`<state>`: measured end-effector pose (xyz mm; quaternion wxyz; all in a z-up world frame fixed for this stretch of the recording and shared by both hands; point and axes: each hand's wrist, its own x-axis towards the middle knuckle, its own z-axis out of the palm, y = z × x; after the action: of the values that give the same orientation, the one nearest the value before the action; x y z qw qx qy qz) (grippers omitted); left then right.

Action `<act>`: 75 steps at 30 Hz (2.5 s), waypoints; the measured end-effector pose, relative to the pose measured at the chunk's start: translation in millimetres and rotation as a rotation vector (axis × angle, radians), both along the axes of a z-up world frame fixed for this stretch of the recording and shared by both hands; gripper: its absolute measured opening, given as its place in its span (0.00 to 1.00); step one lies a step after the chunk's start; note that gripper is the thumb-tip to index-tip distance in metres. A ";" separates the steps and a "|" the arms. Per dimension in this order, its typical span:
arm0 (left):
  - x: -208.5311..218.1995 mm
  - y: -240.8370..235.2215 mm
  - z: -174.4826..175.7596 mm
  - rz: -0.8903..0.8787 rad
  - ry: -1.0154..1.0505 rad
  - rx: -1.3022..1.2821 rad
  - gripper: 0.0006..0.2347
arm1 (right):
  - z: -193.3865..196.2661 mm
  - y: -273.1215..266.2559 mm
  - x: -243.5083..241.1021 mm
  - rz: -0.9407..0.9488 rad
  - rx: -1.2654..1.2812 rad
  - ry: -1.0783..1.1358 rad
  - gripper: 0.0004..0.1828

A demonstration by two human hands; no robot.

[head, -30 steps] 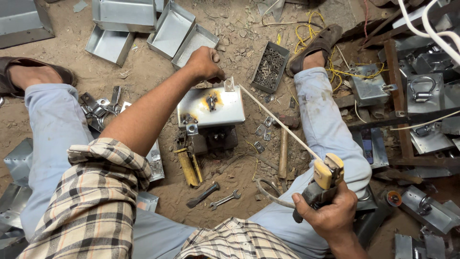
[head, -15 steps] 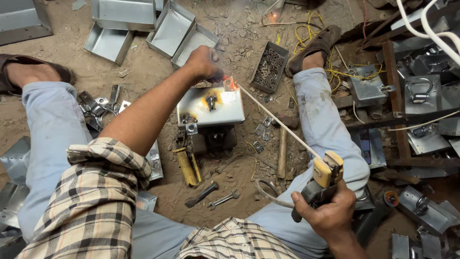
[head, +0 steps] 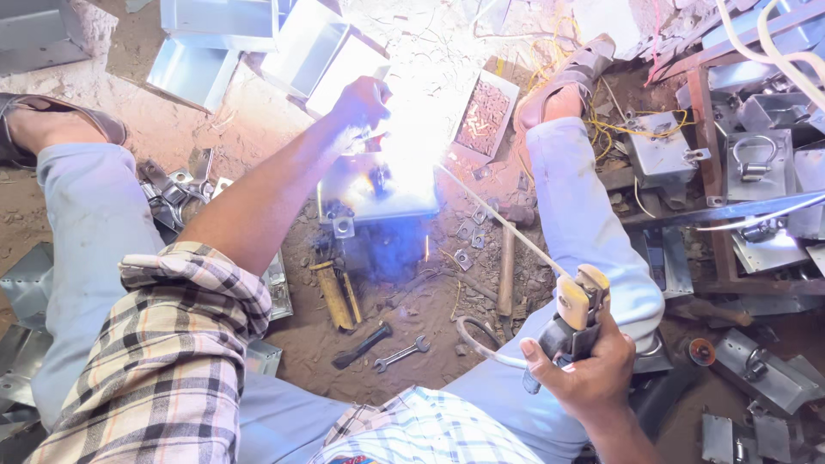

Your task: The person welds components of a metal box using a welding rod and a power tool, then places a metal gear inside the enclosure.

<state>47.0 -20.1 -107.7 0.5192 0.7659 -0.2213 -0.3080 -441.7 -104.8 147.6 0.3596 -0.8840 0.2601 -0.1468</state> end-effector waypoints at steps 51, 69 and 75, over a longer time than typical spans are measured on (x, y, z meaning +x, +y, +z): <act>-241.4 111.1 201.9 0.364 -0.124 -0.272 0.13 | 8.8 1.7 2.3 0.055 -0.162 0.016 0.31; -378.5 122.7 189.5 -0.420 0.284 -0.849 0.13 | 37.3 32.7 38.9 0.300 -0.400 0.044 0.34; -376.5 124.7 192.0 -0.428 0.293 -0.862 0.17 | 35.4 29.1 33.4 0.308 -0.442 0.028 0.34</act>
<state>-329.5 104.6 84.3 0.7393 0.3678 -0.4052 -0.3924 -408.2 -75.7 183.0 0.1722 -0.9722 0.0889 -0.1315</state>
